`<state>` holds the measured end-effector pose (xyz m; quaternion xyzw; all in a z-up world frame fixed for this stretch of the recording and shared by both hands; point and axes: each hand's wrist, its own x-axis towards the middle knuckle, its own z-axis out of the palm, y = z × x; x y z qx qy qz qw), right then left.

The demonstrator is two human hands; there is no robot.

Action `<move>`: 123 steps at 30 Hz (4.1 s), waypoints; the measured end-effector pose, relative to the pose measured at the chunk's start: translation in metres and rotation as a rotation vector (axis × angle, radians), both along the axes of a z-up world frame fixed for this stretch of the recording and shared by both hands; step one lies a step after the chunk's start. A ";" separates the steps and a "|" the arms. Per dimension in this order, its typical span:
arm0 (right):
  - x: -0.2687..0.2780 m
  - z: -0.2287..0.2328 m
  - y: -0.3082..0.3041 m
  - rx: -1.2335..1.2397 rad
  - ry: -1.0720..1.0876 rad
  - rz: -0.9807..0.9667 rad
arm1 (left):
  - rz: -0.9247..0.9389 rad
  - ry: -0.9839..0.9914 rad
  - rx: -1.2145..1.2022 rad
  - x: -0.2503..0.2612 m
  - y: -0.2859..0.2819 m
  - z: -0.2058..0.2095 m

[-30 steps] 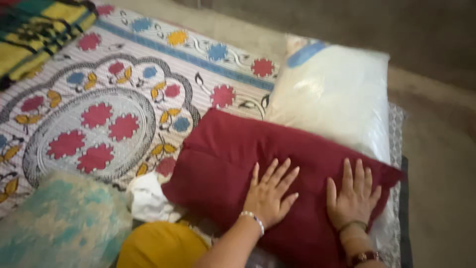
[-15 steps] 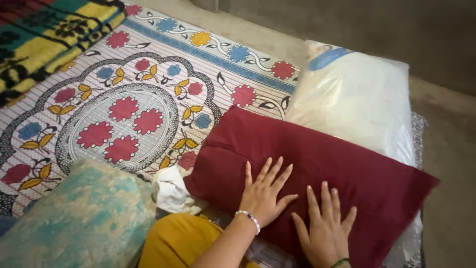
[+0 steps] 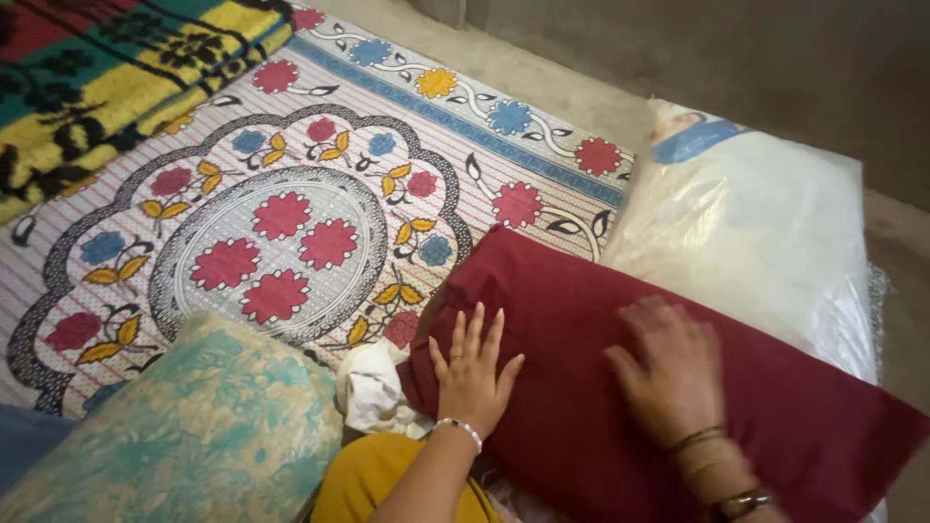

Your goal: The person inserts a pillow insert into a maroon pillowcase, smooths the cover, and then handles a plastic-wrapped pillow insert and a floral pillowcase. The person adjusts the pillowcase opening and arranges the items on the patterned floor mat.

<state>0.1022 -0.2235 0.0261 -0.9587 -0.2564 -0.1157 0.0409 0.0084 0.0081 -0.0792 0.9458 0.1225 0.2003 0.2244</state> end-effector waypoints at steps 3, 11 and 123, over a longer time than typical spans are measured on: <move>0.028 0.018 -0.040 -0.197 -0.191 -0.243 | 0.033 0.027 -0.111 0.001 0.002 0.002; 0.047 0.073 -0.061 -0.174 0.383 -0.335 | 0.573 0.227 -0.701 0.005 -0.018 -0.015; -0.043 0.110 -0.023 0.773 -0.232 -0.188 | 0.349 -0.654 -0.518 -0.032 0.003 0.152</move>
